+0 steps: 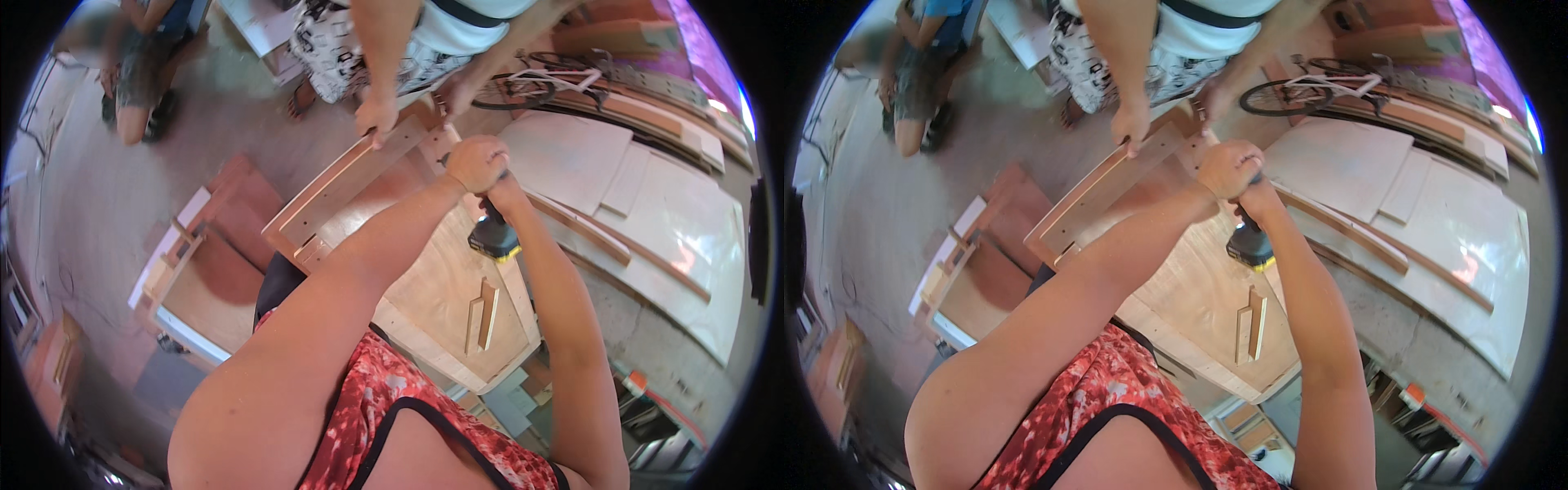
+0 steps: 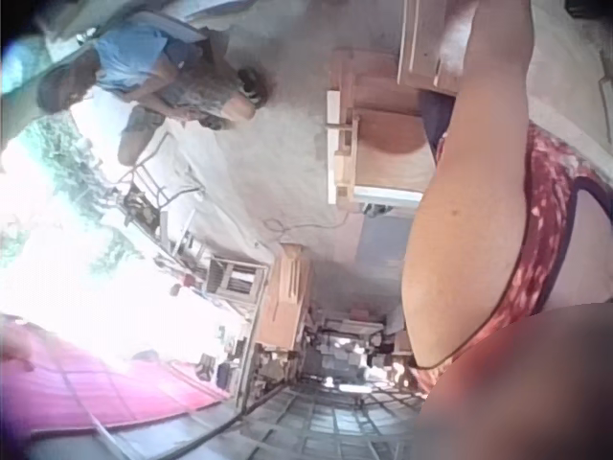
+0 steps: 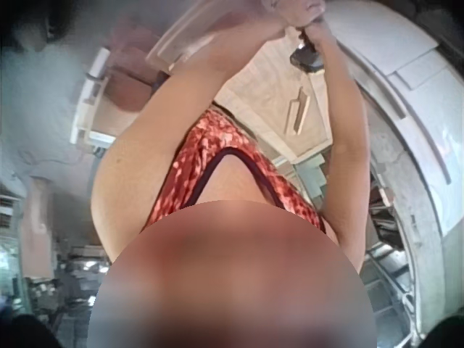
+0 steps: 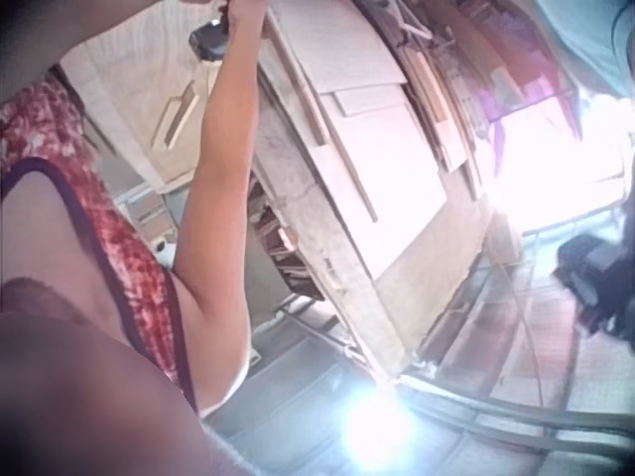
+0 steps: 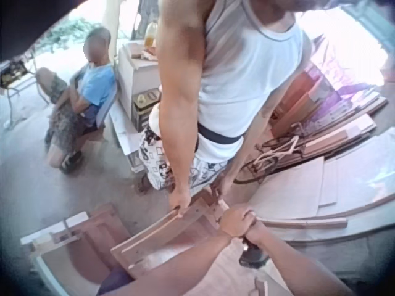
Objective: The person aligns wooden panels and inserts small wooden pieces into pre-drilled slots on a large board. They then use a cordless drill to drive screws into the joints, securing the pieces together. The person also retrieves screws from a nearby drawer and repositions the board during assembly.
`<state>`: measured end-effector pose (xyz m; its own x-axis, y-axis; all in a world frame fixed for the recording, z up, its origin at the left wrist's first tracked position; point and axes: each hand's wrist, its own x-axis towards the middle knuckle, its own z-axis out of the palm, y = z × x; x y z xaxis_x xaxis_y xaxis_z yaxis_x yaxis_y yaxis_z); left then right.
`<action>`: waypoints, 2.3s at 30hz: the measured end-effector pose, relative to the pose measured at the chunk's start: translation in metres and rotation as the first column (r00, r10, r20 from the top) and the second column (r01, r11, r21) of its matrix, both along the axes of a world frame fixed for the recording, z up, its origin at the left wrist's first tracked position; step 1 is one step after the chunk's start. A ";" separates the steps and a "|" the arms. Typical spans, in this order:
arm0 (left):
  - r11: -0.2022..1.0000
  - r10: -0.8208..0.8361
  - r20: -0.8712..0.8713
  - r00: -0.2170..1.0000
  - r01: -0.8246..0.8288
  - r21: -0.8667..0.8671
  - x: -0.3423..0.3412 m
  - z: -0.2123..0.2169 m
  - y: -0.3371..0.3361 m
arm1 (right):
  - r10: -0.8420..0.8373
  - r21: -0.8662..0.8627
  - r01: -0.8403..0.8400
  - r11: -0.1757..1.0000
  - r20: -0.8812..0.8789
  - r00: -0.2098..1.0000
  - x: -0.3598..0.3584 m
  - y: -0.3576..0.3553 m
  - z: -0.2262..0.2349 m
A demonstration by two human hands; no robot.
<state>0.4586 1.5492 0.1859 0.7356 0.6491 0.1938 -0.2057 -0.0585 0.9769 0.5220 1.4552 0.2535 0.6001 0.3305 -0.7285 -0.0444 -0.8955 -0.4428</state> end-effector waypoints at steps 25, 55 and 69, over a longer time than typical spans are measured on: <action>0.276 -0.004 -1.000 0.021 0.961 0.019 -0.171 -0.012 -0.272 | -0.837 0.544 0.664 0.512 0.141 0.529 -0.399 -0.523 0.000; -0.457 -0.166 -0.925 0.343 0.804 0.380 -0.090 0.000 -0.537 | -0.968 -0.059 0.969 -0.240 -0.054 -0.243 -0.727 -0.656 -0.127; -0.395 0.125 -0.919 0.373 0.869 0.299 -0.080 -0.032 -0.563 | -0.984 -0.237 0.969 0.075 0.138 0.110 -0.588 -0.949 -0.084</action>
<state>0.3789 0.9865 0.1538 0.7750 -0.3410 -0.5321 -0.4460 -0.8916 -0.0783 -0.0662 0.5063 0.1698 0.2240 -0.6820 -0.6962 -0.9709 -0.0944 -0.2200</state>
